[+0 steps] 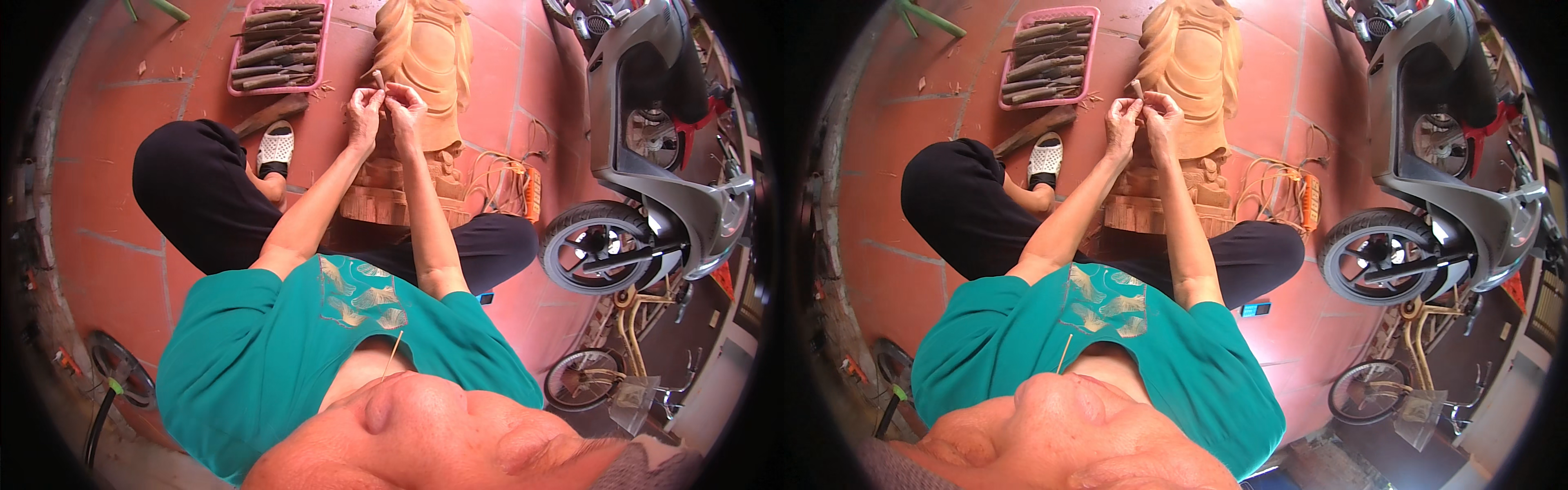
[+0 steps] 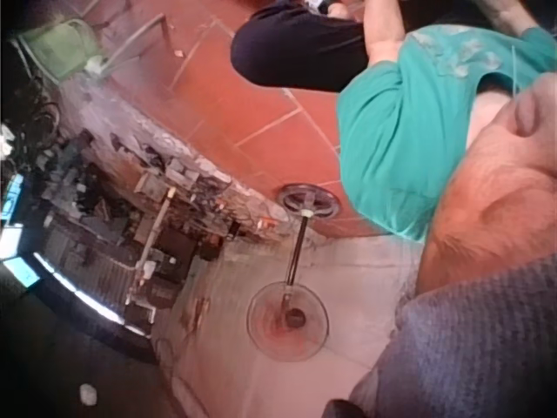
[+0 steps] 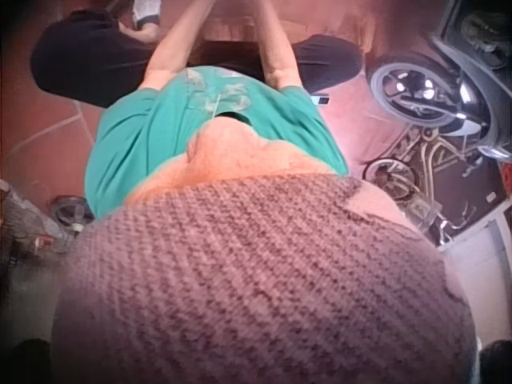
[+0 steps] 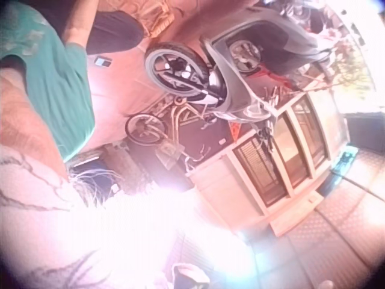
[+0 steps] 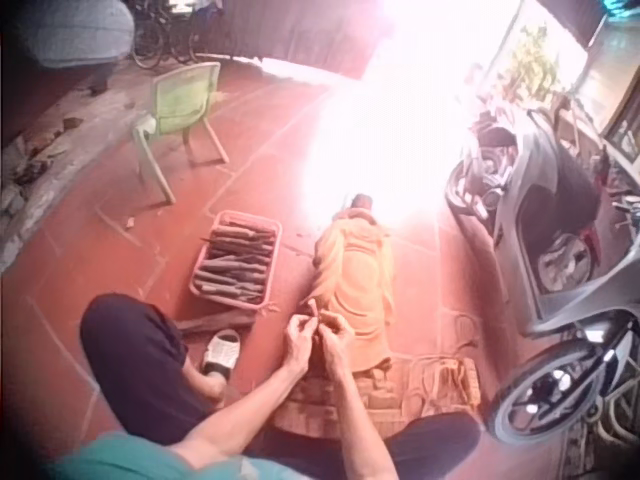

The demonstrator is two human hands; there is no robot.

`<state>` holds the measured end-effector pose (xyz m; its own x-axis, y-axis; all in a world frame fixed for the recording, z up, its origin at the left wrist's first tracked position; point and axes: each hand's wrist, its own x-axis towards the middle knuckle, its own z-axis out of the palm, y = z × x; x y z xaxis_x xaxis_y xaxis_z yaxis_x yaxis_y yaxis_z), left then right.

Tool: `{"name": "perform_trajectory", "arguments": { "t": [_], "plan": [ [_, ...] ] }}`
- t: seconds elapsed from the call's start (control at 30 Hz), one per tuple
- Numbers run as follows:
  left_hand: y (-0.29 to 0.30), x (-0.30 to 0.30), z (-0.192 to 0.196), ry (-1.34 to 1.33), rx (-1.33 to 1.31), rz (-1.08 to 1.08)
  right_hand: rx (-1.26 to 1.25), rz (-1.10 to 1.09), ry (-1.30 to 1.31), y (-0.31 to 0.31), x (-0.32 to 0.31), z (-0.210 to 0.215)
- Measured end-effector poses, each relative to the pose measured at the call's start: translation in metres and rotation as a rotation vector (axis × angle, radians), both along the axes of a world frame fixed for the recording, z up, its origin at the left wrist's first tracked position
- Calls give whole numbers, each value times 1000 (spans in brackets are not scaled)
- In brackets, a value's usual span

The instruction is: The person sits on the floor and uses small carving tools to shape and smooth the surface of a wooden sculpture. They repeatedly scrape and refine the curved surfaces of the piece, removing wood shavings and adjusting hand positions to access different areas.

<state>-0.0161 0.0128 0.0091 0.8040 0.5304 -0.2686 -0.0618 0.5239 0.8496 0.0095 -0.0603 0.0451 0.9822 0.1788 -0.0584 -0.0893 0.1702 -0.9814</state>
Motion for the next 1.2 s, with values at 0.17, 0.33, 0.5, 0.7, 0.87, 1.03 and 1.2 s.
{"name": "perform_trajectory", "arguments": {
  "t": [0.17, 0.33, 0.5, 0.7, 0.87, 1.03, 1.2],
  "plan": [
    [18, -1, -9, -66, -296, -81, -93, -85, -105, -19, 7, 5],
    [63, 3, -36, -45, -324, -94, -554, -457, -301, -57, 25, 3],
    [64, 31, -24, 210, 24, -178, -824, -633, -316, -83, 35, -18],
    [71, 74, -14, 102, 663, -217, -793, -629, -280, -76, 41, -12],
    [64, 89, 5, 56, 1164, -298, -827, -633, -248, -76, 39, -12],
    [60, 79, -1, -73, 1322, -253, -834, -645, -267, -78, 39, -13],
    [75, 71, -19, -142, 1351, -274, -841, -630, -267, -78, 41, -11]
  ]
}}
